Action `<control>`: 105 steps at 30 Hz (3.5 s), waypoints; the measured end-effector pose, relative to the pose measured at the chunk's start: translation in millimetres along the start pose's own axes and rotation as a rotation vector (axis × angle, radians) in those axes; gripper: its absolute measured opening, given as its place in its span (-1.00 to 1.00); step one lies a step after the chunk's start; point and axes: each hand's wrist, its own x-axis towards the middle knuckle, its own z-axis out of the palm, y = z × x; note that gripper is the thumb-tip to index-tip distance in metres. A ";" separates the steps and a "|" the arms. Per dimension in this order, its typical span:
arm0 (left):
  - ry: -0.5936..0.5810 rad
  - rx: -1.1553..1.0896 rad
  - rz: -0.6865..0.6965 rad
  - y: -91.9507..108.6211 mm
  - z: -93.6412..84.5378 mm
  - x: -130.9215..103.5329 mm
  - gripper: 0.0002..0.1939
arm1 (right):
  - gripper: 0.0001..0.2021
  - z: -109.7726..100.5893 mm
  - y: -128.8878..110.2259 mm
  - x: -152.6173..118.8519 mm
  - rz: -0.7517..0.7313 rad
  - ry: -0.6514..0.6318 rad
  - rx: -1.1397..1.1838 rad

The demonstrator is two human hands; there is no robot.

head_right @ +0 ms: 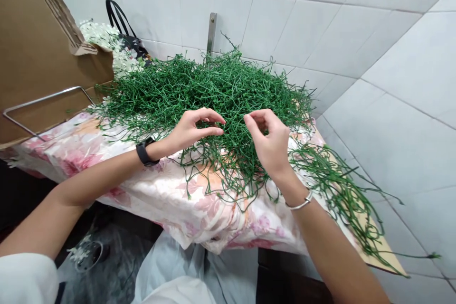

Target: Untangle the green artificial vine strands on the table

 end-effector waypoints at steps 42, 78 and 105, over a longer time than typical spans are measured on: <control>-0.058 -0.121 -0.112 6.5 6.4 -4.7 -0.89 | -0.91 2.3 -8.3 -11.5 -0.427 -0.207 -0.125; 0.098 0.145 0.064 14.1 3.9 -7.2 -0.92 | -0.85 9.2 -12.5 -24.4 -0.147 -0.285 -0.013; -0.032 -0.042 -0.109 23.3 -1.6 -3.4 -0.82 | -0.87 -1.6 -10.7 -17.1 -0.432 -0.380 -0.130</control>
